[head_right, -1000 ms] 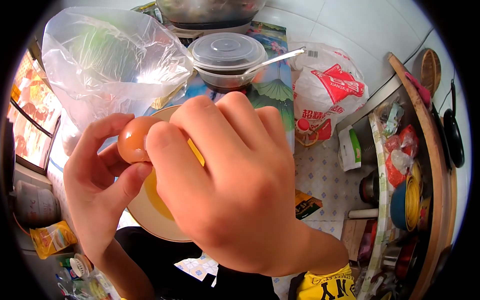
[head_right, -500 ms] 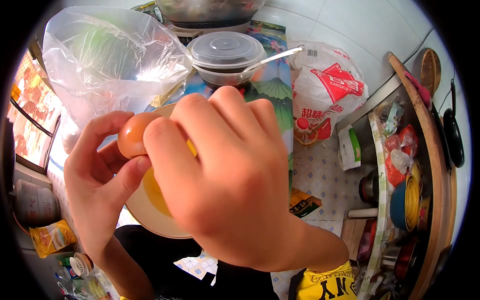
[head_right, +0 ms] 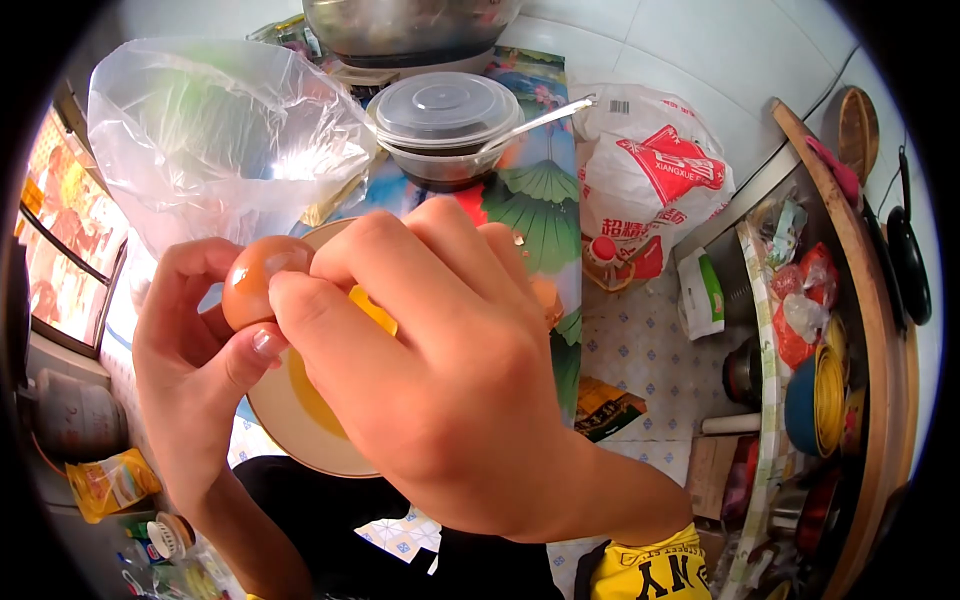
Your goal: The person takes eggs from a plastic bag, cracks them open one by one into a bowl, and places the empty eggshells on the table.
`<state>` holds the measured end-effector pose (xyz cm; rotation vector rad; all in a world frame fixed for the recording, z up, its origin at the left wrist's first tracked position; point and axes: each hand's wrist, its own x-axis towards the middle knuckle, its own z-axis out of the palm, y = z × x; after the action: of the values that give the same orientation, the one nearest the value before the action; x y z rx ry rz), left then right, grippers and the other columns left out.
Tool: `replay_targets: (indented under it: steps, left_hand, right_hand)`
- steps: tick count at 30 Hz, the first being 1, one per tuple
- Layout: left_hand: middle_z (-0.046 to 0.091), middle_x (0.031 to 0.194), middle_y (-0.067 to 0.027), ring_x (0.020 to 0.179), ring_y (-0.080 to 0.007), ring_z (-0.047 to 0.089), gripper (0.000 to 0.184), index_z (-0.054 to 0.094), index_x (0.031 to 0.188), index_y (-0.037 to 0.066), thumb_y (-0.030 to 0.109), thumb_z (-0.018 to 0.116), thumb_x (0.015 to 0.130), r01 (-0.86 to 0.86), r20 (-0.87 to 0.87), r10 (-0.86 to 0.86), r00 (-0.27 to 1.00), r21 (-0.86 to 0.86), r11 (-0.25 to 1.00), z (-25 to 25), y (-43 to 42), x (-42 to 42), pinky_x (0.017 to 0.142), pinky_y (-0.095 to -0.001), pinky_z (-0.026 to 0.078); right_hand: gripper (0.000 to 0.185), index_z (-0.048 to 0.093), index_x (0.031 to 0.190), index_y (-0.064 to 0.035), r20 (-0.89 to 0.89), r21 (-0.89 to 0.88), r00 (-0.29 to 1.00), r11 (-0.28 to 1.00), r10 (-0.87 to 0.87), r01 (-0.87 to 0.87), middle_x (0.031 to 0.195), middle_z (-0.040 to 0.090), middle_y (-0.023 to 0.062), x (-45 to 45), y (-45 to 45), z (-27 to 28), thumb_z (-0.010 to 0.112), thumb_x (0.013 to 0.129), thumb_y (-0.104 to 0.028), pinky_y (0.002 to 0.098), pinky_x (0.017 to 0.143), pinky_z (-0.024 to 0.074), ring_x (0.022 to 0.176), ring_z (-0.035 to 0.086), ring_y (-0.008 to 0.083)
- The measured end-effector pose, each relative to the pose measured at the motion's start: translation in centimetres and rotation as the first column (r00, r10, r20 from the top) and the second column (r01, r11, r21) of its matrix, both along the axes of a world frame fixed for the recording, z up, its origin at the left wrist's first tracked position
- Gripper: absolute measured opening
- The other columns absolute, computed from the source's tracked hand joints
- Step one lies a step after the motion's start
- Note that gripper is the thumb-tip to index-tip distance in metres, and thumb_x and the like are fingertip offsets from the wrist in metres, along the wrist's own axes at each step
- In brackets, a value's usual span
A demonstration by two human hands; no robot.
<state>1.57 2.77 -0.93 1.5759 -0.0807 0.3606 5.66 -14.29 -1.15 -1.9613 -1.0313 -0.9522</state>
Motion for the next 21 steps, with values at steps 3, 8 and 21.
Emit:
replay_targets:
  steps: [3, 8, 21]
  left_hand:
    - [0.061, 0.105, -0.0092, 0.084, -0.0133, 0.062, 0.051, 0.052, 0.114, -0.003, 0.016, 0.081, 0.078, 0.001, 0.009, -0.001, 1.000, 0.003, 1.000, -0.1, -0.1, -0.1, 0.069, -0.0231, 0.050]
    - [0.062, 0.105, -0.0096, 0.083, -0.0127, 0.062, 0.046, 0.052, 0.112, -0.002, 0.015, 0.079, 0.079, 0.013, 0.041, -0.011, 0.999, -0.044, 0.999, 0.5, -1.1, -0.2, 0.068, -0.0227, 0.051]
    - [0.063, 0.092, -0.0112, 0.073, -0.0142, 0.064, 0.039, 0.055, 0.107, -0.001, 0.014, 0.078, 0.079, 0.032, 0.143, -0.156, 0.977, 0.632, 0.774, 5.3, -7.5, 7.5, 0.061, -0.0250, 0.051]
  right_hand:
    - [0.037, 0.071, 0.095, -0.0036, -0.052, 0.020, 0.998, 1.000, 0.025, -0.024, 0.083, 0.061, 0.0089, -0.1, -0.2, 0.1, 0.078, 0.061, 0.008, 0.0293, 0.061, 0.0466, 0.070, 0.057, 0.0218]
    - [0.034, 0.071, 0.095, -0.0034, -0.100, 0.043, 0.994, 0.998, 0.047, -0.043, 0.084, 0.062, 0.0102, -0.5, -1.0, 0.9, 0.077, 0.064, 0.007, 0.0293, 0.064, 0.0487, 0.074, 0.060, 0.0227]
    - [0.015, 0.068, 0.096, 0.0040, -0.541, 0.271, 0.841, 0.951, 0.021, 0.150, 0.086, 0.071, 0.0125, 2.7, -7.9, 3.4, 0.066, 0.084, -0.005, 0.0271, 0.071, 0.0523, 0.076, 0.067, 0.0168]
